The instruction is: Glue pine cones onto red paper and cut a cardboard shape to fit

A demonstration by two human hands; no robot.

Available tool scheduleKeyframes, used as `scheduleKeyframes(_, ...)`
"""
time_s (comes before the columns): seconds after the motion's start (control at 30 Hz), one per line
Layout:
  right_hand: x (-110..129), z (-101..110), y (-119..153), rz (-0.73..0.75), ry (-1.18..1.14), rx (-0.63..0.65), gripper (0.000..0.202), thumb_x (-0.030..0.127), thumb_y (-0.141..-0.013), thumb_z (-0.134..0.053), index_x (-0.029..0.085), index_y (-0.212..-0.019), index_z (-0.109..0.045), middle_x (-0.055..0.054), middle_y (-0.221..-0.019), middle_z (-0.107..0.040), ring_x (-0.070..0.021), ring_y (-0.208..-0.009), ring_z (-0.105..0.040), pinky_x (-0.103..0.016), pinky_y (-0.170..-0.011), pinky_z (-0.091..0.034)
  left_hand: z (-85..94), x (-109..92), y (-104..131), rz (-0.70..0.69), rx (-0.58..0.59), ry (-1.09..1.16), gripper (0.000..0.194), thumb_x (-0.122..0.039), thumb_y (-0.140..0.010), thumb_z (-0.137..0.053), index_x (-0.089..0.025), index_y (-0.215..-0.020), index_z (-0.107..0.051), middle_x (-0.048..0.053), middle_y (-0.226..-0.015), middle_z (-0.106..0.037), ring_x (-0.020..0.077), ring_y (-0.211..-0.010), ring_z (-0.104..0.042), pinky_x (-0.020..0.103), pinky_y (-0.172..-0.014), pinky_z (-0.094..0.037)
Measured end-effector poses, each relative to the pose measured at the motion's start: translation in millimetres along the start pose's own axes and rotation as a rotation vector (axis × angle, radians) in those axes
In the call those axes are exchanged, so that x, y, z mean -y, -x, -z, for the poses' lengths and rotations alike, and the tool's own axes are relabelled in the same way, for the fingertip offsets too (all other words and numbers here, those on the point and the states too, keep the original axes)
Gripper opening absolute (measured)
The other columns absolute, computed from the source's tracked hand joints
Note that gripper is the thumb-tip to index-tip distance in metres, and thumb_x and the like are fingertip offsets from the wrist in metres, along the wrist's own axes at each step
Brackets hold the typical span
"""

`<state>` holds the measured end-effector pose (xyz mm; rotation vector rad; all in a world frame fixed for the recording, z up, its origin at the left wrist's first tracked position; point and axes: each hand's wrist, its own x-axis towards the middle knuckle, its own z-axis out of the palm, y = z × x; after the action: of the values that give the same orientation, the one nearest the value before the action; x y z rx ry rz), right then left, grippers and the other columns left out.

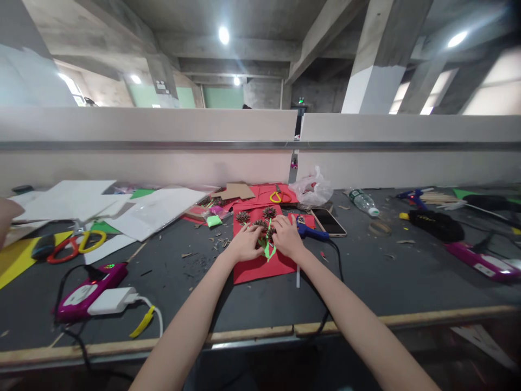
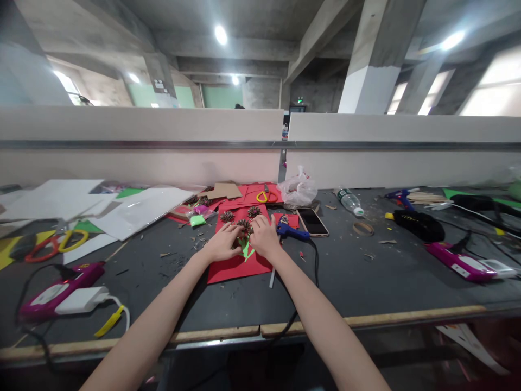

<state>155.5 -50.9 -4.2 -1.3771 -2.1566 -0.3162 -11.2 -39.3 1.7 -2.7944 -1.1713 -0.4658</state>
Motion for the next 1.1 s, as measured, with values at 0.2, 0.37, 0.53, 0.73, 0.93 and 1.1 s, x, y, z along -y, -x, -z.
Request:
scheduleKeyframes(0.2, 0.5, -0.2, 0.0, -0.002, 0.005, -0.004, 0.031, 0.016, -0.075, -0.037, 0.014, -0.102, -0.052, -0.012, -0.113, -0.052, -0.0224, -0.112, -0.036, -0.047, -0.101, -0.009, -1.0, 1.3, -0.3, -0.022, 0.019, -0.010, 0.046, -0.030, -0.065, -0.051, -0.016, -0.110, -0.049, 0.011, -0.115, -0.053, 0.0254, -0.112, -0.042, 0.040, -0.100, -0.022)
scheduleKeyframes(0.37, 0.1, -0.1, 0.2, 0.002, 0.015, -0.001, 0.032, 0.016, -0.075, -0.037, 0.014, -0.103, -0.052, -0.012, -0.113, -0.052, -0.0227, -0.112, -0.036, -0.047, -0.101, -0.009, 0.9, -1.3, 0.5, -0.013, 0.024, -0.023, 0.048, -0.029, -0.066, -0.051, -0.016, -0.112, -0.047, 0.012, -0.117, -0.052, 0.0257, -0.114, -0.041, 0.041, -0.101, -0.019)
scheduleKeyframes(0.53, -0.1, 0.1, 0.1, 0.006, 0.006, -0.011, 0.031, 0.016, -0.075, -0.037, 0.014, -0.102, -0.052, -0.012, -0.112, -0.053, -0.0226, -0.111, -0.037, -0.047, -0.101, -0.010, -0.5, -3.6, 0.2, -0.026, -0.004, -0.025, 0.048, -0.028, -0.067, -0.049, -0.017, -0.114, -0.046, 0.011, -0.118, -0.051, 0.0252, -0.114, -0.041, 0.041, -0.102, -0.018)
scheduleKeyframes(0.73, -0.4, -1.7, 0.2, 0.012, 0.009, -0.015, 0.031, 0.017, -0.075, -0.037, 0.013, -0.102, -0.052, -0.012, -0.112, -0.053, -0.0226, -0.111, -0.037, -0.047, -0.101, -0.010, -5.1, -1.5, -0.9, -0.039, 0.024, -0.031, 0.051, -0.029, -0.066, -0.051, -0.015, -0.115, -0.046, 0.011, -0.113, -0.054, 0.0250, -0.110, -0.045, 0.040, -0.101, -0.020)
scheduleKeyframes(0.93, -0.5, -1.5, 0.1, 0.009, 0.008, -0.013, 0.030, 0.016, -0.075, -0.037, 0.014, -0.101, -0.052, -0.012, -0.111, -0.053, -0.0221, -0.111, -0.037, -0.047, -0.101, -0.010, -3.6, -0.6, 0.2, -0.045, -0.031, -0.061, 0.046, -0.030, -0.067, -0.049, -0.015, -0.110, -0.049, 0.011, -0.112, -0.055, 0.0233, -0.112, -0.043, 0.038, -0.102, -0.019)
scheduleKeyframes(1.1, -0.8, -1.3, 0.1, 0.011, 0.010, -0.020, 0.028, 0.016, -0.075, -0.037, 0.014, -0.099, -0.052, -0.011, -0.110, -0.054, -0.0221, -0.110, -0.038, -0.047, -0.101, -0.010, -2.4, 0.6, 0.7, -0.059, -0.013, -0.063, 0.032, -0.028, -0.068, -0.047, -0.018, -0.097, -0.057, 0.008, -0.103, -0.060, 0.0230, -0.111, -0.042, 0.039, -0.102, -0.017)
